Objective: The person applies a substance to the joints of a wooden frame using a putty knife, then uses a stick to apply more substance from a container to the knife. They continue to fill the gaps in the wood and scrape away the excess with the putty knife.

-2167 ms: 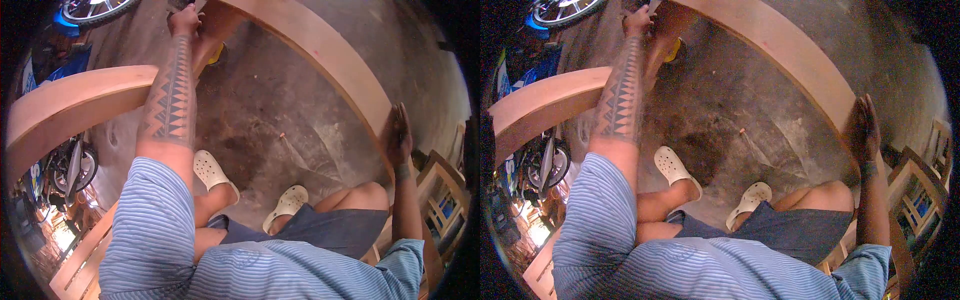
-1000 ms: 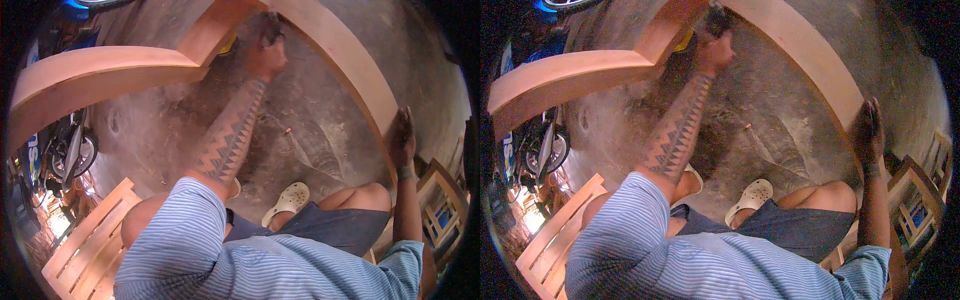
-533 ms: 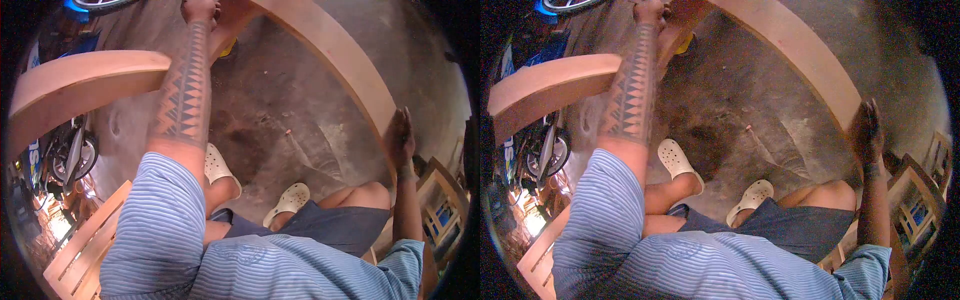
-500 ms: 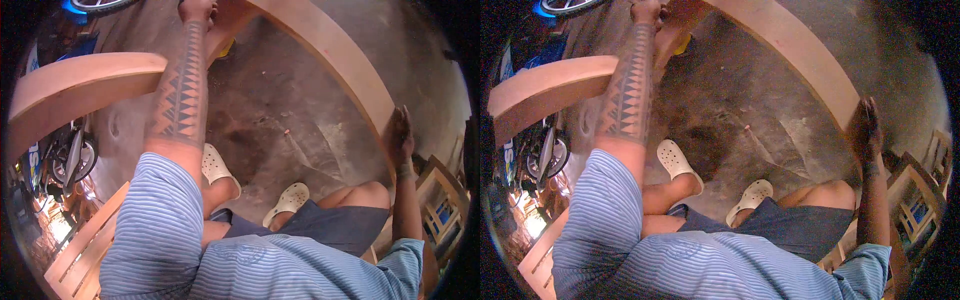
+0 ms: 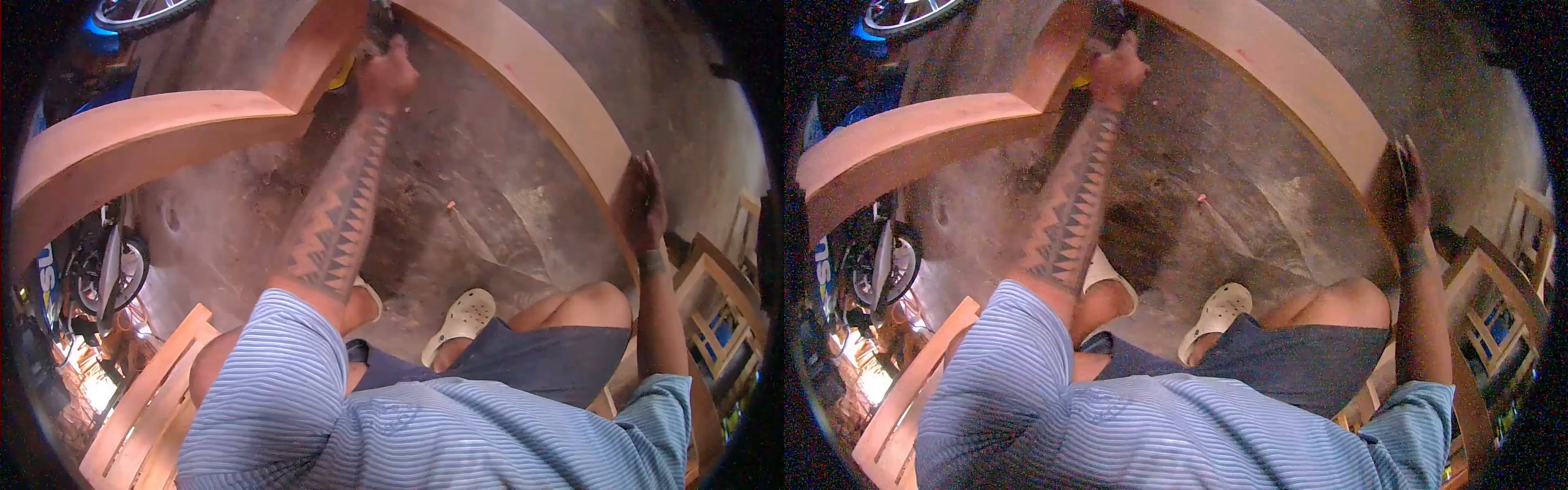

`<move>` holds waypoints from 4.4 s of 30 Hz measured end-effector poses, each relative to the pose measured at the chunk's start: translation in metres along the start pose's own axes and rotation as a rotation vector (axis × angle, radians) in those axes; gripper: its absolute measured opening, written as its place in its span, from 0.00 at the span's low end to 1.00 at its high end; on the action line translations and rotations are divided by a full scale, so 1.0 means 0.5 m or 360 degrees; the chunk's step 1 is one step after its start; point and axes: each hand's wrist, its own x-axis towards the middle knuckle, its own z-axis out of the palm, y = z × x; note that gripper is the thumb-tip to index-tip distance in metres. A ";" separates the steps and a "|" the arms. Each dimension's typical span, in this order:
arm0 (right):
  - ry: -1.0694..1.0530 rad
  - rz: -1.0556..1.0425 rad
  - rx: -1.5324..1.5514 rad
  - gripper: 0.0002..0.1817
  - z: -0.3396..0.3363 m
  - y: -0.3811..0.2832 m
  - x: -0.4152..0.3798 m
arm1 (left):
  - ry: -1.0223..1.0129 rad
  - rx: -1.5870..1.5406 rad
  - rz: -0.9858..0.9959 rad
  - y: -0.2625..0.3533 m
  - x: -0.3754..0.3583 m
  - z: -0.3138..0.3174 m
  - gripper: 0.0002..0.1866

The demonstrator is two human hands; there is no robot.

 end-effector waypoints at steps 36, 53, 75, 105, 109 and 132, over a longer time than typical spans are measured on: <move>0.0003 -0.0015 -0.0088 0.27 0.005 -0.074 -0.011 | 0.0586 -0.1630 -0.0166 0.228 -0.160 0.043 0.25; 0.0148 0.0105 0.0073 0.24 0.021 -0.084 -0.017 | 0.0459 -0.1009 -0.0099 0.087 -0.121 0.085 0.22; -0.0028 0.0128 0.0014 0.27 -0.002 -0.019 -0.017 | 0.0551 -0.0787 0.0418 0.195 -0.257 0.103 0.19; 0.0304 -0.0140 -0.0999 0.23 0.010 -0.097 -0.039 | 0.0523 -0.1292 -0.0193 0.514 -0.386 0.143 0.32; 0.0312 -0.0239 -0.0908 0.24 0.000 -0.083 -0.039 | 0.0318 -0.1357 -0.0190 0.569 -0.486 0.158 0.32; 0.0136 -0.0136 -0.0723 0.30 0.007 -0.227 -0.085 | 0.0375 -0.1011 -0.0259 0.336 -0.283 0.177 0.21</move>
